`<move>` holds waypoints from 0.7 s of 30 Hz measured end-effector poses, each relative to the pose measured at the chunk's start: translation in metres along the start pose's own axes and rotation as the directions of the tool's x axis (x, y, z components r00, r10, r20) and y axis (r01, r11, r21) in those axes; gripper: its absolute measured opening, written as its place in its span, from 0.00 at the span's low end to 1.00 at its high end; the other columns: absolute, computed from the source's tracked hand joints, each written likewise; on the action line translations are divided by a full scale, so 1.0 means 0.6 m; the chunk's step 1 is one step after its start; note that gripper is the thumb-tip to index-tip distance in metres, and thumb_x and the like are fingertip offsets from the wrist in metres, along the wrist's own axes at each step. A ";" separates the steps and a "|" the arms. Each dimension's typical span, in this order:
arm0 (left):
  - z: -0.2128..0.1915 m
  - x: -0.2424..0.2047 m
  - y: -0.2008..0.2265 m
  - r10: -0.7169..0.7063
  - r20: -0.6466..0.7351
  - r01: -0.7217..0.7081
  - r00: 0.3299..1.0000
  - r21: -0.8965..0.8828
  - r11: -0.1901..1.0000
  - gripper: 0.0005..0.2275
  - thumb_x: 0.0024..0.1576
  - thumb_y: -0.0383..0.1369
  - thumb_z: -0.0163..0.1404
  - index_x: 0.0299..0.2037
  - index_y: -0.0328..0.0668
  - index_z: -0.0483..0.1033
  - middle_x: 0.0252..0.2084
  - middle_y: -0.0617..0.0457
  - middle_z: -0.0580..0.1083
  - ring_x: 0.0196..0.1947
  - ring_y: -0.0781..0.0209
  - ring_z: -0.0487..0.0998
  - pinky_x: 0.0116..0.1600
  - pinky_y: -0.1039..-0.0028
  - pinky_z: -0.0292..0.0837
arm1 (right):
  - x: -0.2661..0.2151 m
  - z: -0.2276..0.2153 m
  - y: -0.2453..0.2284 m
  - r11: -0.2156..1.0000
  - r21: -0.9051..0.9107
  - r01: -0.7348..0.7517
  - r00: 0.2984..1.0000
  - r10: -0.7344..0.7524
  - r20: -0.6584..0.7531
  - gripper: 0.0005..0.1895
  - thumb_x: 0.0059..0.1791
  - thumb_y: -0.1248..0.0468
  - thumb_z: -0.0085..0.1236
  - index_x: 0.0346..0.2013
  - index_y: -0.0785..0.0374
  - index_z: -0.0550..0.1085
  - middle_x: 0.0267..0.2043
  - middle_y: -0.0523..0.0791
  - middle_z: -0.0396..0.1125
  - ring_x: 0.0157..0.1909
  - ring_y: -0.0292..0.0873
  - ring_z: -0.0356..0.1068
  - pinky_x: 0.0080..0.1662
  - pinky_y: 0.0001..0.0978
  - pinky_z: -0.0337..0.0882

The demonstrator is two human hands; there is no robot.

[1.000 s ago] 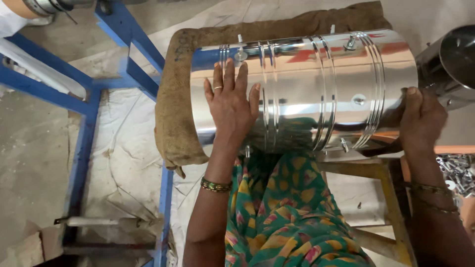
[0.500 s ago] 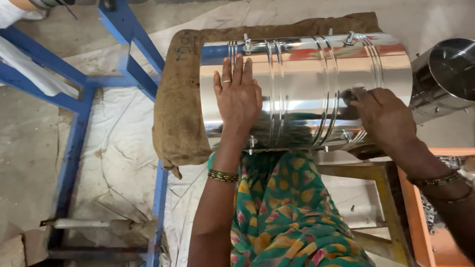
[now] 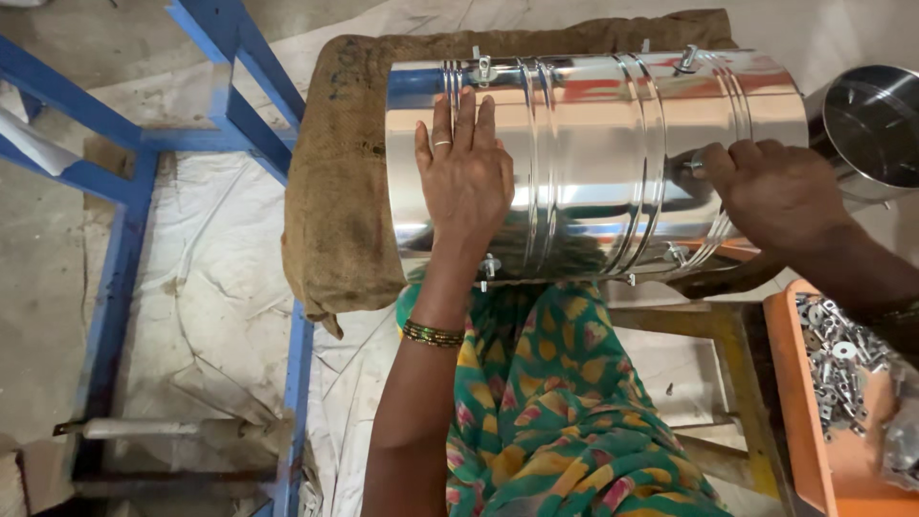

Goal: The person sits on the floor and repeatedly tightens bolts on a large cylindrical metal container using a wrench. The container rests on a cloth-covered support, and the person rotates it to access different bolt locations.

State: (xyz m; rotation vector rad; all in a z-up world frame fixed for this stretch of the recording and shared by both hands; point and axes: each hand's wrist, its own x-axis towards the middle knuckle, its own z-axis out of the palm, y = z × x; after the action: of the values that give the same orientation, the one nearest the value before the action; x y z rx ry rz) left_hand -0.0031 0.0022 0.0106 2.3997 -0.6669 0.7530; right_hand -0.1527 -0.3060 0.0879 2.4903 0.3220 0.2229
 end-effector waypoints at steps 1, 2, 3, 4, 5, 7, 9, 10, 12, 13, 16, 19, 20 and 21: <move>0.001 0.000 0.000 -0.008 0.012 0.008 1.000 -0.001 1.000 0.22 0.62 0.32 0.49 0.66 0.34 0.71 0.71 0.41 0.65 0.74 0.37 0.58 0.76 0.44 0.46 | 0.000 0.001 0.005 1.000 -0.007 0.014 1.000 -0.014 -0.009 0.06 0.52 0.62 0.57 0.41 0.60 0.72 0.31 0.44 0.68 0.33 0.42 0.72 0.32 0.34 0.70; 0.001 0.001 -0.001 -0.016 0.021 0.016 1.000 -0.001 1.000 0.22 0.62 0.32 0.48 0.66 0.34 0.71 0.72 0.41 0.65 0.75 0.37 0.57 0.76 0.44 0.46 | 0.001 0.000 0.011 1.000 -0.014 0.027 0.999 -0.027 -0.020 0.07 0.52 0.60 0.56 0.39 0.60 0.72 0.30 0.44 0.68 0.33 0.42 0.73 0.32 0.34 0.70; 0.002 0.002 -0.001 -0.024 0.031 0.024 0.999 -0.001 1.000 0.22 0.62 0.32 0.48 0.66 0.35 0.71 0.72 0.42 0.65 0.75 0.37 0.57 0.76 0.44 0.46 | 0.003 0.001 0.015 0.999 -0.022 0.039 0.999 -0.040 -0.030 0.08 0.52 0.59 0.56 0.37 0.60 0.72 0.30 0.44 0.68 0.33 0.42 0.73 0.31 0.35 0.70; 0.001 0.002 -0.001 -0.024 0.026 0.024 0.999 -0.006 1.000 0.22 0.61 0.32 0.48 0.66 0.35 0.71 0.72 0.42 0.65 0.75 0.37 0.57 0.76 0.44 0.46 | 0.006 0.000 0.019 0.996 -0.059 0.063 0.998 -0.063 -0.005 0.08 0.52 0.59 0.56 0.38 0.60 0.72 0.30 0.44 0.68 0.33 0.42 0.73 0.32 0.34 0.70; 0.000 0.002 -0.001 -0.024 0.022 0.025 0.999 -0.011 1.000 0.22 0.61 0.32 0.49 0.66 0.35 0.71 0.72 0.42 0.65 0.74 0.37 0.57 0.76 0.44 0.45 | 0.010 0.000 0.023 0.992 -0.094 0.087 0.996 -0.085 0.020 0.07 0.51 0.59 0.56 0.38 0.60 0.72 0.30 0.43 0.68 0.34 0.41 0.73 0.33 0.33 0.71; 0.000 0.000 0.001 -0.027 0.024 0.028 0.999 -0.010 1.000 0.22 0.61 0.32 0.49 0.66 0.35 0.71 0.72 0.43 0.64 0.74 0.38 0.57 0.76 0.44 0.45 | 0.013 0.002 0.028 0.986 -0.113 0.122 0.992 -0.117 0.047 0.07 0.52 0.59 0.55 0.37 0.59 0.71 0.30 0.43 0.68 0.33 0.41 0.73 0.32 0.32 0.71; 0.000 0.000 0.002 -0.031 0.036 0.031 0.999 -0.003 1.000 0.21 0.62 0.32 0.49 0.66 0.35 0.71 0.72 0.43 0.64 0.75 0.39 0.57 0.76 0.45 0.45 | 0.015 0.002 0.030 0.987 -0.082 0.141 0.989 -0.137 0.050 0.09 0.54 0.58 0.53 0.35 0.59 0.69 0.29 0.43 0.68 0.30 0.41 0.73 0.30 0.32 0.70; 0.001 0.001 0.002 -0.031 0.036 0.032 0.999 -0.006 0.999 0.21 0.61 0.32 0.49 0.66 0.35 0.72 0.71 0.43 0.65 0.75 0.39 0.57 0.76 0.44 0.45 | 0.017 0.002 0.030 0.989 -0.070 0.128 0.990 -0.123 0.063 0.12 0.56 0.56 0.51 0.33 0.60 0.69 0.26 0.43 0.68 0.27 0.41 0.72 0.28 0.33 0.69; 0.002 0.002 0.000 -0.033 0.034 0.034 0.999 -0.012 0.999 0.21 0.61 0.32 0.49 0.65 0.34 0.72 0.71 0.43 0.66 0.74 0.38 0.57 0.75 0.44 0.45 | 0.019 0.000 0.026 0.994 -0.047 0.102 0.991 -0.097 0.090 0.18 0.58 0.52 0.46 0.29 0.60 0.69 0.21 0.44 0.68 0.23 0.40 0.70 0.25 0.34 0.67; 0.003 0.001 0.000 -0.028 0.020 0.028 0.999 -0.003 1.000 0.21 0.61 0.31 0.49 0.65 0.34 0.72 0.71 0.42 0.66 0.74 0.39 0.58 0.76 0.44 0.45 | 0.019 -0.003 0.023 0.996 -0.023 0.089 0.994 -0.087 0.069 0.19 0.58 0.52 0.46 0.31 0.61 0.69 0.21 0.44 0.68 0.22 0.40 0.70 0.23 0.34 0.66; 0.006 0.000 -0.002 -0.013 0.000 0.013 1.000 0.016 1.000 0.20 0.62 0.31 0.48 0.64 0.33 0.73 0.71 0.42 0.67 0.75 0.39 0.58 0.77 0.45 0.46 | 0.020 -0.014 0.010 0.998 0.054 0.026 0.999 -0.028 0.022 0.20 0.60 0.52 0.46 0.33 0.64 0.70 0.22 0.46 0.69 0.20 0.41 0.69 0.21 0.33 0.64; 0.000 0.003 0.003 -0.008 0.000 0.008 1.000 0.017 1.000 0.20 0.61 0.31 0.49 0.63 0.33 0.74 0.70 0.41 0.67 0.74 0.39 0.58 0.76 0.45 0.46 | 0.023 -0.027 -0.009 0.989 0.127 -0.075 0.997 0.075 0.006 0.22 0.60 0.50 0.48 0.32 0.64 0.71 0.22 0.46 0.70 0.19 0.42 0.69 0.20 0.36 0.65; -0.005 0.003 0.005 -0.008 -0.005 0.008 1.000 0.018 1.000 0.20 0.61 0.31 0.49 0.63 0.33 0.74 0.70 0.41 0.67 0.74 0.39 0.58 0.76 0.45 0.46 | 0.022 -0.030 -0.015 0.983 0.148 -0.107 0.994 0.107 0.008 0.22 0.60 0.49 0.48 0.31 0.64 0.71 0.22 0.46 0.70 0.19 0.42 0.69 0.20 0.36 0.65; -0.010 0.002 0.007 -0.007 -0.011 0.008 1.000 0.018 1.000 0.20 0.61 0.31 0.49 0.63 0.33 0.74 0.70 0.41 0.67 0.74 0.39 0.58 0.76 0.44 0.46 | 0.019 -0.033 -0.020 0.976 0.170 -0.138 0.990 0.139 0.011 0.23 0.60 0.49 0.48 0.31 0.63 0.72 0.22 0.46 0.70 0.19 0.43 0.69 0.20 0.36 0.65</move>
State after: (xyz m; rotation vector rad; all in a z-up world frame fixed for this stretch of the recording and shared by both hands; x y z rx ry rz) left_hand -0.0072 0.0023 0.0172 2.4114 -0.6491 0.7717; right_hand -0.1482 -0.2827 0.0975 2.6850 0.1738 0.2636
